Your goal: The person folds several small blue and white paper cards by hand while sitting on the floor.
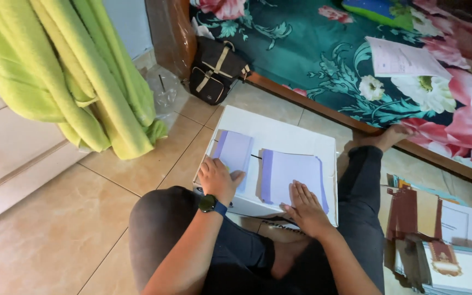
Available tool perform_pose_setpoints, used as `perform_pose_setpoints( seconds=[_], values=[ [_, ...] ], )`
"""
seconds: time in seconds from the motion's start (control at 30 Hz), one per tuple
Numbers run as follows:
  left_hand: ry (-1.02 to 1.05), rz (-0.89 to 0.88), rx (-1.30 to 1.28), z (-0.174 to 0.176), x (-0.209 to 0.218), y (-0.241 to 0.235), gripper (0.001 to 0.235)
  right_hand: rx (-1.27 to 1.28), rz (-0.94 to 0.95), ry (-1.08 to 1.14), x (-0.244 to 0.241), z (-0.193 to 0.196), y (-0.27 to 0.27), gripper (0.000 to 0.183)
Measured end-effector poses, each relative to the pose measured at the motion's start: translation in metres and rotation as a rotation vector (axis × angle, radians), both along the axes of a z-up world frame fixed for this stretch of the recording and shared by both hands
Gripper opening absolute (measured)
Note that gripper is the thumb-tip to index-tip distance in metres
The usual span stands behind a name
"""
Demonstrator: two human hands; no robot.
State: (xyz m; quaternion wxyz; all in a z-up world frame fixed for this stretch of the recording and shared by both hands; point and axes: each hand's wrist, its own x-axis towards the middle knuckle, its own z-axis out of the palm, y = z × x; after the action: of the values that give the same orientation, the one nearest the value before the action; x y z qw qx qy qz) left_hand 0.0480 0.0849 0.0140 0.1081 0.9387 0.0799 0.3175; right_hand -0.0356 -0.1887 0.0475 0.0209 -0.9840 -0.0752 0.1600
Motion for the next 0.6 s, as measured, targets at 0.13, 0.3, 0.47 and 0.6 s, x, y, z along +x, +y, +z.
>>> perform_pose_setpoints(
  seconds=[0.13, 0.3, 0.47, 0.6],
  values=[
    [0.024, 0.055, -0.018, -0.002, 0.005, -0.006, 0.091, 0.003, 0.002, -0.017, -0.002, 0.001, 0.003, 0.080],
    [0.198, -0.127, -0.249, 0.014, -0.007, -0.014, 0.055, -0.015, -0.032, -0.052, -0.005, 0.008, 0.011, 0.077],
    [-0.013, -0.547, -0.245, 0.048, -0.063, -0.056, 0.021, 0.539, -0.286, -0.134, -0.008, 0.015, 0.022, 0.069],
    [-0.250, -0.987, 0.002, 0.037, -0.079, -0.086, 0.014, 1.353, -0.820, -0.151, 0.002, 0.008, 0.034, 0.053]
  ],
)
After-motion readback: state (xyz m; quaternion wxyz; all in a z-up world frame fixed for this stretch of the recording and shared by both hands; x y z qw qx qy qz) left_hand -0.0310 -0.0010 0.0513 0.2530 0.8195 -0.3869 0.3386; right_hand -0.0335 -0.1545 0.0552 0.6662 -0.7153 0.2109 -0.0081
